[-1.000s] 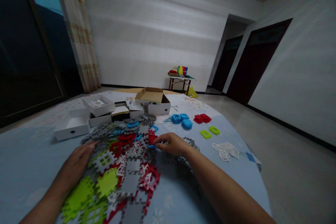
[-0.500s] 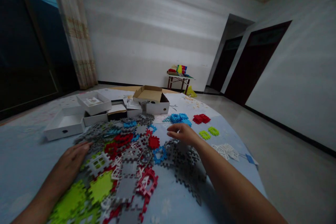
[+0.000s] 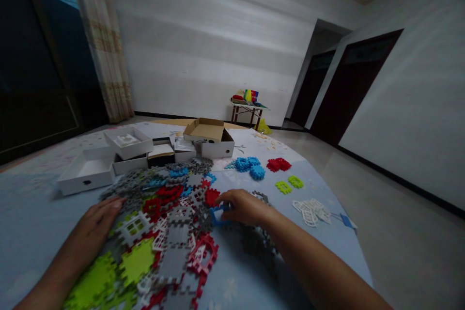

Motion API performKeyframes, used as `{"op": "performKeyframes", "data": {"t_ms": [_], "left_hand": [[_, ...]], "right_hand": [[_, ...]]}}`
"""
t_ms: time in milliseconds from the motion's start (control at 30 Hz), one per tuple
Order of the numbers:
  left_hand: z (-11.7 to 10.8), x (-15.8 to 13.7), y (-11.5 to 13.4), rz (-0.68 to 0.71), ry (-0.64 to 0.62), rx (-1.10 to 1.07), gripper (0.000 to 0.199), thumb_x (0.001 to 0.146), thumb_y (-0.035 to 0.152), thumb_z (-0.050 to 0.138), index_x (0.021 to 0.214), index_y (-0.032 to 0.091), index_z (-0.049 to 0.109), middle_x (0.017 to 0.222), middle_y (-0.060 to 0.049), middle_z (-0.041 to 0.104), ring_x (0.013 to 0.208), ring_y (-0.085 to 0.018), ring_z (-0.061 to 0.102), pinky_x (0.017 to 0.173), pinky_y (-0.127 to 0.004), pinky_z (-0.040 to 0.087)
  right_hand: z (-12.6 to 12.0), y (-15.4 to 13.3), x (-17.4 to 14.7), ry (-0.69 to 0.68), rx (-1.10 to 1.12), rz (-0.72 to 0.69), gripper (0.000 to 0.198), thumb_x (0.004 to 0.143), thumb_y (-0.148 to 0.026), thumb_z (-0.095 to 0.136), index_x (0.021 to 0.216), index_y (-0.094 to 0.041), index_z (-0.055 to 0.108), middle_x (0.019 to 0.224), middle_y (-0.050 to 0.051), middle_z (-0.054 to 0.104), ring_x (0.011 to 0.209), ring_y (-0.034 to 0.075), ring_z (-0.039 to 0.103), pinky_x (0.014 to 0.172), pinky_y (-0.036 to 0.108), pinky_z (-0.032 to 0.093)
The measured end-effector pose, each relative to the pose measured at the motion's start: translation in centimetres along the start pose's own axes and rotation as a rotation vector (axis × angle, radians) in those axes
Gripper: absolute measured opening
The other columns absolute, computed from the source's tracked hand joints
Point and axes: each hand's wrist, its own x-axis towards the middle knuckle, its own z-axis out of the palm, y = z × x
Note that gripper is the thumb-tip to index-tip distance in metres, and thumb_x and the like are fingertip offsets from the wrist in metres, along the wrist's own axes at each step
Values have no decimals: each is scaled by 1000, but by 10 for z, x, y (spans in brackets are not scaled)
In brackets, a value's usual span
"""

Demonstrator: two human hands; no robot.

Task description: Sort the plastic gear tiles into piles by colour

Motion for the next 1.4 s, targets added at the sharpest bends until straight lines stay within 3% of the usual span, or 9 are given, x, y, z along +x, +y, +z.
{"op": "performKeyframes", "data": {"t_ms": [100, 200, 267, 467, 733, 967, 1067, 1200, 1400], "left_hand": [[1, 1, 0, 19, 21, 0, 74, 70, 65, 28, 104, 9, 61, 118, -15, 58, 118, -24, 47, 108, -41, 28], [1, 2, -1, 40, 40, 7, 69, 70, 65, 29, 100, 12, 63, 116, -13, 60, 115, -24, 49, 107, -43, 31], [1, 2, -1, 45, 40, 11, 67, 71, 64, 29, 100, 14, 63, 117, -13, 60, 116, -24, 49, 107, -43, 31], [-1, 0, 3, 18, 18, -7, 74, 68, 69, 29, 102, 12, 63, 118, -14, 58, 117, -24, 48, 108, -40, 29], [-1, 0, 9, -15, 1, -29, 86, 62, 74, 25, 104, 8, 61, 119, -17, 56, 119, -24, 45, 110, -38, 25], [-3, -2, 12, 20, -4, -7, 77, 66, 69, 27, 100, 10, 62, 119, -17, 57, 118, -26, 47, 108, -42, 28], [-3, -2, 10, 40, 24, -5, 69, 69, 66, 29, 97, 13, 64, 116, -15, 60, 116, -27, 49, 107, -44, 31], [0, 0, 3, 46, 62, -20, 65, 69, 65, 31, 95, 15, 64, 113, -12, 62, 114, -25, 51, 106, -43, 32], [0, -1, 4, 23, 12, -31, 74, 69, 67, 29, 103, 11, 62, 119, -15, 58, 117, -24, 48, 109, -40, 28]], "right_hand": [[-12, 5, -1, 38, 129, 50, 23, 73, -23, 64, 95, -19, 69, 77, 0, 65, 66, 11, 56, 60, 20, 41], [-27, 23, 3, 118, 254, 211, 23, 77, -24, 59, 97, -17, 67, 65, -1, 63, 55, 10, 55, 53, 19, 41], [-33, 39, 7, 196, 176, 304, 25, 78, -23, 58, 100, -17, 67, 64, -1, 63, 55, 11, 57, 55, 21, 43], [-22, 79, 16, 364, -141, 356, 35, 77, -15, 57, 112, -18, 63, 109, 8, 63, 95, 18, 59, 86, 27, 42], [-32, 81, 2, 309, -297, 440, 44, 78, -7, 43, 114, -25, 61, 120, 7, 57, 107, 20, 55, 91, 29, 39], [-27, 66, 11, 37, -212, 429, 35, 75, -10, 47, 97, -24, 70, 96, 2, 70, 93, 18, 63, 79, 23, 45], [-22, 66, 15, -32, -210, 434, 39, 71, -5, 48, 95, -24, 72, 97, 2, 71, 92, 19, 64, 78, 23, 45], [-22, 71, 17, -61, -242, 439, 44, 68, -2, 48, 99, -23, 71, 100, 5, 70, 97, 21, 63, 80, 26, 45], [-20, 77, 21, -70, -304, 451, 46, 67, -2, 48, 103, -21, 69, 103, 10, 68, 98, 24, 61, 79, 29, 44]]}}
